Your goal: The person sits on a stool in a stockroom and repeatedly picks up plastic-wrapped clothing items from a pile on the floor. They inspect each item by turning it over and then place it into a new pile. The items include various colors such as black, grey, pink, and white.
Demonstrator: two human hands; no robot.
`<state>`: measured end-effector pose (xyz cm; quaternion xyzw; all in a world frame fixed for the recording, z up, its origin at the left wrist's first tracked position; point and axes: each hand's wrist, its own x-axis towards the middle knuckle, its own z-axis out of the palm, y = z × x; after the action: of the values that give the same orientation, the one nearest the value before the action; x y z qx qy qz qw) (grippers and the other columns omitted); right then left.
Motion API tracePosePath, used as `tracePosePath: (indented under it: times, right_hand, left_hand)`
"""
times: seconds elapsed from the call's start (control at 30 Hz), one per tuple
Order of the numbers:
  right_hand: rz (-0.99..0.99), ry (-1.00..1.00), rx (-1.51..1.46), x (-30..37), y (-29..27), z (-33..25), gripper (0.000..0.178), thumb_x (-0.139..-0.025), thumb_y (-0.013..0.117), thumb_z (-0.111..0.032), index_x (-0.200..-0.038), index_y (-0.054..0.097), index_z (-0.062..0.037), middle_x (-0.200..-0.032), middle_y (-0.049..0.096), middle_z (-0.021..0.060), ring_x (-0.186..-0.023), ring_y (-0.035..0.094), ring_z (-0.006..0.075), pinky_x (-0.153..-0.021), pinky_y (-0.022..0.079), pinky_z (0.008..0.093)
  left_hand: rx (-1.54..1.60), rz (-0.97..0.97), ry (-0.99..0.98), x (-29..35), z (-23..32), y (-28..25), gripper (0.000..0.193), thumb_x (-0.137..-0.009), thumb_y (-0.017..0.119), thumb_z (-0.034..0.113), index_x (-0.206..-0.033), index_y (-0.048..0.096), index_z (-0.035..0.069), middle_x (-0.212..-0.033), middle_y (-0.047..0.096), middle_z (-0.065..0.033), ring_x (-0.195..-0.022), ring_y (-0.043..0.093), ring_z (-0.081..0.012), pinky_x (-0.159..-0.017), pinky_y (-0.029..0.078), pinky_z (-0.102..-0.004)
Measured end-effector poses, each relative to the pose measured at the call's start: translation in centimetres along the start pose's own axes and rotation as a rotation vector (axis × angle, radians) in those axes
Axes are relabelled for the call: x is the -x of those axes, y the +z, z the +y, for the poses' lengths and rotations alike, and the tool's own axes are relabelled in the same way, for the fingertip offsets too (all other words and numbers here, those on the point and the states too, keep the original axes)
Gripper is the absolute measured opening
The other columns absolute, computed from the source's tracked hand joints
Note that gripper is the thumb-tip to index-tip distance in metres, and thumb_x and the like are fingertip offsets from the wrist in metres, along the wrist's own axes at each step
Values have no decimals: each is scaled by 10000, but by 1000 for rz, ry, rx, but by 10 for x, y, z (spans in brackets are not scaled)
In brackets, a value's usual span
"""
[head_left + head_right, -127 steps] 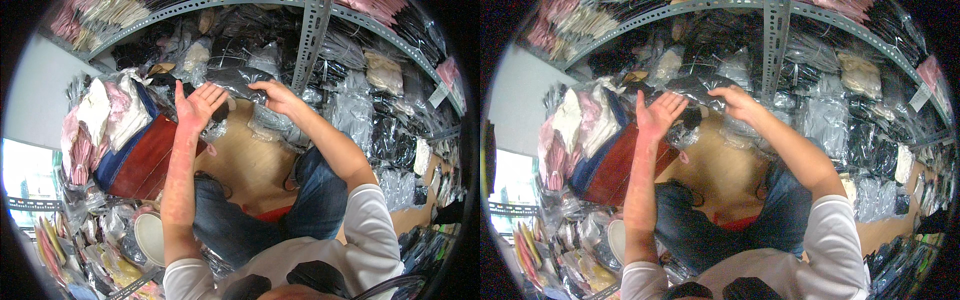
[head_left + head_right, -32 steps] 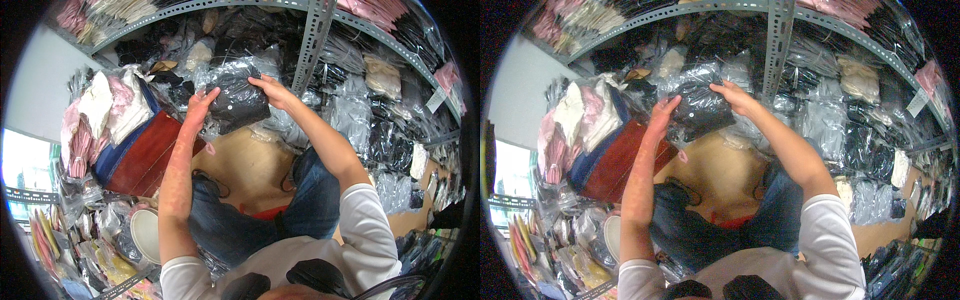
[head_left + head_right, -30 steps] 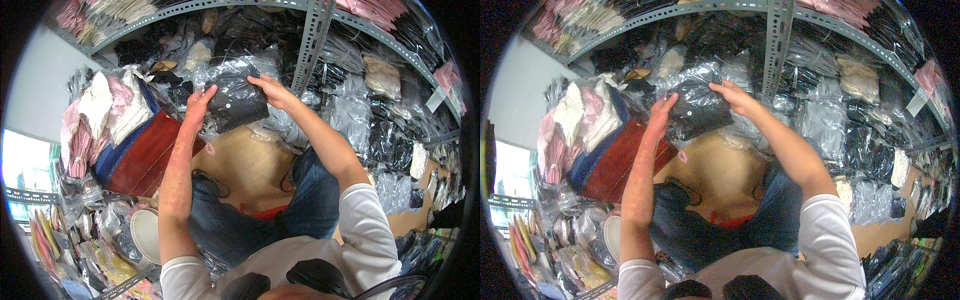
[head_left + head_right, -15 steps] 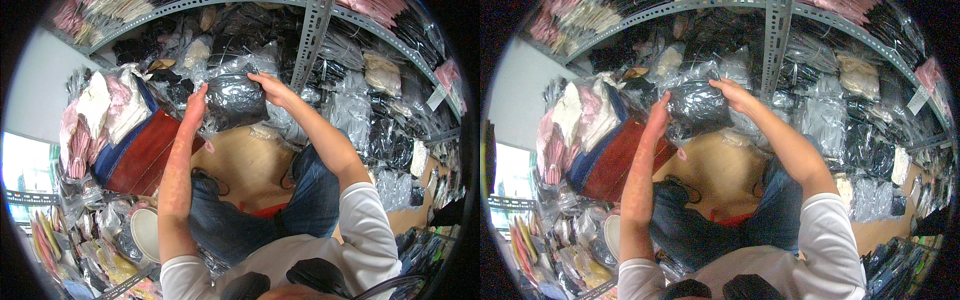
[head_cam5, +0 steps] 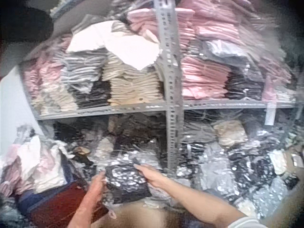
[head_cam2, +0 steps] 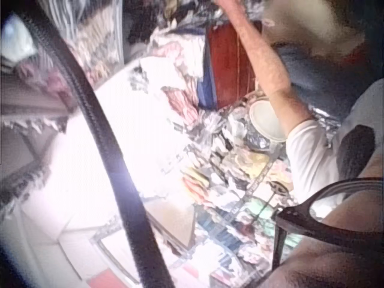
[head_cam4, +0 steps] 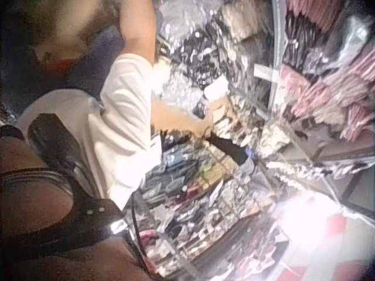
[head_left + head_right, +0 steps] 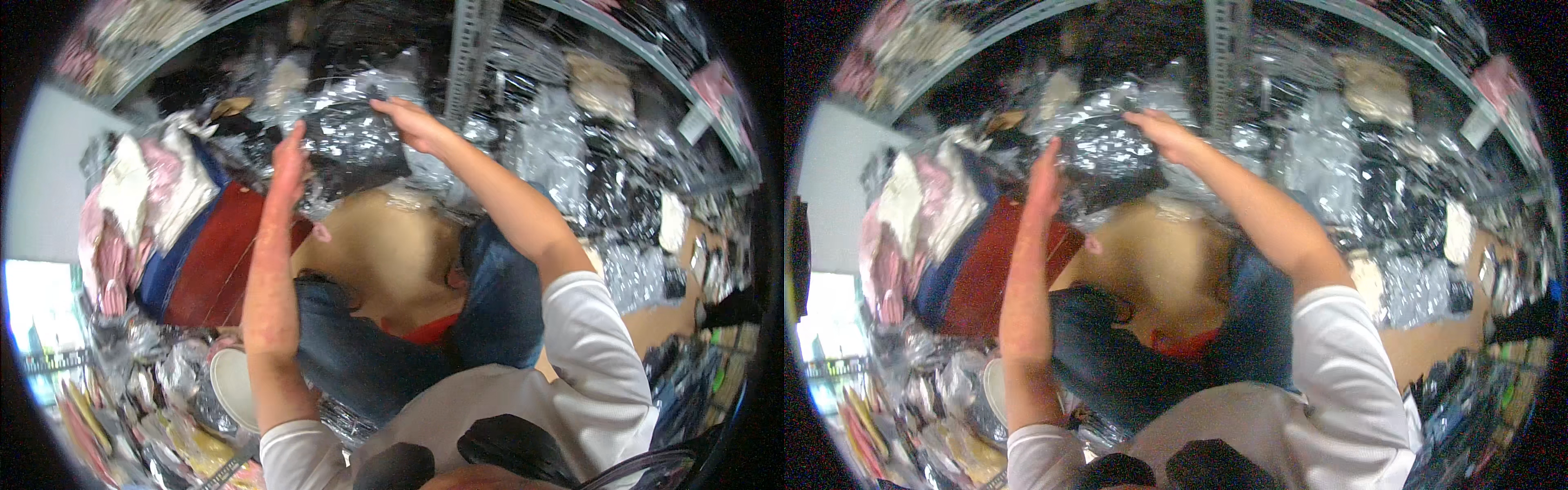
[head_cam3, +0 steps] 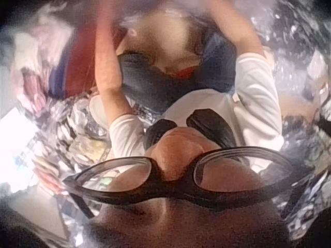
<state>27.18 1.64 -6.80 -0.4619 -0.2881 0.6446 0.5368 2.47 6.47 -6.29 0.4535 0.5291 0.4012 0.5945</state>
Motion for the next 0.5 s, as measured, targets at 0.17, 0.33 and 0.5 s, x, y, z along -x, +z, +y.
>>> tracePosePath:
  times: [0.17,0.33,0.5]
  right_hand:
    - [182,-251,114,-11,-13,-9,472,-929,669,-304,-1282,599,1,-1189,671,107,-1058,621,187,-943,476,329]
    - [283,-985,451,78,-17,-79,459,-882,725,-313,-1206,642,0,-1139,685,114,-1013,614,151,-911,477,312]
    - [276,-872,531,162,-90,-70,508,-810,798,-309,-1190,643,-10,-1065,697,91,-986,622,142,-892,490,311]
  left_hand:
    - [-76,42,234,-3,9,32,417,-969,570,469,-825,658,89,-646,489,52,-532,385,-76,-485,278,-284]
    - [161,-119,448,10,39,82,501,-1031,469,418,-1225,578,-32,-1110,653,-104,-899,625,-178,-766,495,-311]
    - [440,-342,328,45,59,173,462,-1064,375,348,-1314,508,-17,-1280,599,-148,-1142,599,-280,-1019,470,-435]
